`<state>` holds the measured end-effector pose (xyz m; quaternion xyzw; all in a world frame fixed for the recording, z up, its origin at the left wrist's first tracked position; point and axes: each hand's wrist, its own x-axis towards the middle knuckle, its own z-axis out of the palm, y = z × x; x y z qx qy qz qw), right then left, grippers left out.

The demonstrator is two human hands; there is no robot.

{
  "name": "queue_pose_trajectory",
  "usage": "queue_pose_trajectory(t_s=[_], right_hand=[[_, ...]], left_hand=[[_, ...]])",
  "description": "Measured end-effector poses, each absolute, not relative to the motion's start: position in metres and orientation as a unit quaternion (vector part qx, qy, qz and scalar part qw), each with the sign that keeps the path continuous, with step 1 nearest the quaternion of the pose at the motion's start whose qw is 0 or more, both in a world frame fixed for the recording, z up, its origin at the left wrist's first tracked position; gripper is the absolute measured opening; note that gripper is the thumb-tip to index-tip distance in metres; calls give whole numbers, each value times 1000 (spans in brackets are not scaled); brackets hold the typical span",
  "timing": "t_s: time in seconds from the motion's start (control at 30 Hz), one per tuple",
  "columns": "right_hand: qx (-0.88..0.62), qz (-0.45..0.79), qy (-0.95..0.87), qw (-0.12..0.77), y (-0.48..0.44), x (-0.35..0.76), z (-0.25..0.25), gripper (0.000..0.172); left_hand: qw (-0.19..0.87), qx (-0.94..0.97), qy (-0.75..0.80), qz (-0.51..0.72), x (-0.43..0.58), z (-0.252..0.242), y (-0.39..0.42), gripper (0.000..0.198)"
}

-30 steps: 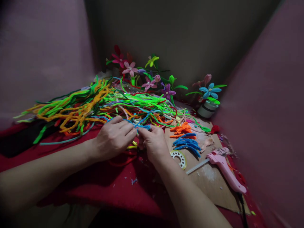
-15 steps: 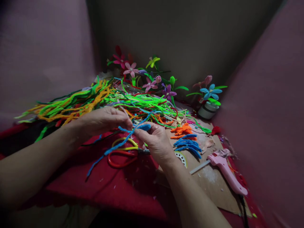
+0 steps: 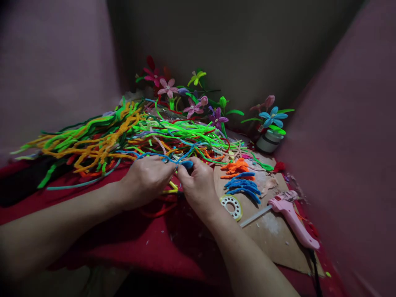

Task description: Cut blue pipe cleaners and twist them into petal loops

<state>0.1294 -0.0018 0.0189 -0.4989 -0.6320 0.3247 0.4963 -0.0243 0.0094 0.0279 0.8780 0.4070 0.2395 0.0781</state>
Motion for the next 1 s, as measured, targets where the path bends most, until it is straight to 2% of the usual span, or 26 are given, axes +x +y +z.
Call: queue_pose_trajectory(t_s=[0.07, 0.13, 0.2, 0.3, 0.37, 0.47, 0.53, 0.6, 0.7, 0.77, 0.83, 0.9, 1.0], right_hand=[[-507, 360, -601, 502, 0, 129, 17, 16], [-479, 416, -579, 512, 1, 130, 18, 19], [-437, 460, -576, 515, 3, 133, 20, 19], [-397, 490, -582, 513, 2, 135, 23, 18], [-391, 485, -586, 517, 1, 136, 25, 17], [-398, 464, -595, 522, 0, 136, 24, 16], [-402, 454, -603, 518, -1, 135, 22, 15], [-409, 460, -597, 515, 0, 135, 19, 14], [-418, 518, -532, 523, 3, 134, 15, 17], [-414, 580, -471, 521, 5, 134, 13, 19], [-408, 616, -431, 518, 7, 133, 13, 18], [-408, 615, -430, 520, 8, 134, 14, 17], [-407, 570, -482, 527, 9, 135, 17, 18]], left_hand=[[3, 881, 408, 241, -20, 24, 7, 29], [57, 876, 409, 248, -20, 27, 7, 30], [270, 832, 407, 262, -25, 35, 10, 34], [616, 648, 377, 241, -33, 44, 18, 42], [737, 540, 348, 211, -36, 46, 22, 41], [791, 495, 304, 192, -38, 45, 22, 36], [768, 536, 291, 195, -37, 44, 19, 28], [668, 648, 308, 199, -35, 43, 16, 24], [364, 829, 360, 224, -33, 36, 14, 22], [170, 882, 371, 235, -32, 29, 14, 18], [47, 904, 361, 225, -32, 23, 15, 14], [-10, 910, 358, 210, -31, 20, 16, 14], [56, 892, 392, 217, -28, 23, 16, 17]])
